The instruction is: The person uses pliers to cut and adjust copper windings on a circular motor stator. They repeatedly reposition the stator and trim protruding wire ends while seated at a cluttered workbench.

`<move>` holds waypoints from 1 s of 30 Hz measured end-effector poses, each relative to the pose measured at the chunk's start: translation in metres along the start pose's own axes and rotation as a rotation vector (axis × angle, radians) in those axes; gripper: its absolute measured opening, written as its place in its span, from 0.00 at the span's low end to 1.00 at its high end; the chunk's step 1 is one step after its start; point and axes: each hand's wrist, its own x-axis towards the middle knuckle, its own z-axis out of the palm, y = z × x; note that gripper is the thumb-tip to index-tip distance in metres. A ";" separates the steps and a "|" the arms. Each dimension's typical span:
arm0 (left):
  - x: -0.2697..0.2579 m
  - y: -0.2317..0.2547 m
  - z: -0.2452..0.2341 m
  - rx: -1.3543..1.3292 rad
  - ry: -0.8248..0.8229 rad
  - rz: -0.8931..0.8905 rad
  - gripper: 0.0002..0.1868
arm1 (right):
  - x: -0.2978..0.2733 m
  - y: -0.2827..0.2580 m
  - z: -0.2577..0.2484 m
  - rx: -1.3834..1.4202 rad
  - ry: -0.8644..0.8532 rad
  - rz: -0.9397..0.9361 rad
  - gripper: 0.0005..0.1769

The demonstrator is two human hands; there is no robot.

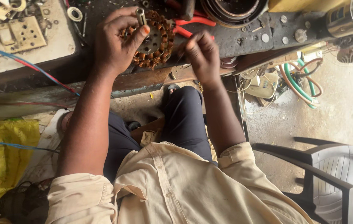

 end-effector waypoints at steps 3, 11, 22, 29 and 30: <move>0.003 -0.001 0.000 -0.010 -0.008 0.016 0.25 | -0.032 -0.003 -0.008 -0.203 0.032 -0.029 0.05; -0.001 -0.007 -0.001 -0.004 -0.026 -0.010 0.26 | -0.056 -0.059 -0.131 -1.117 0.431 -0.187 0.05; 0.004 -0.012 0.003 0.032 0.003 0.025 0.23 | 0.013 -0.031 -0.165 -1.411 0.293 -0.020 0.10; 0.000 -0.018 0.013 0.132 0.049 0.009 0.24 | 0.023 -0.019 -0.185 -1.506 0.173 -0.067 0.07; 0.001 -0.019 0.014 0.112 0.065 0.010 0.24 | 0.029 -0.023 -0.190 -1.526 0.117 -0.166 0.06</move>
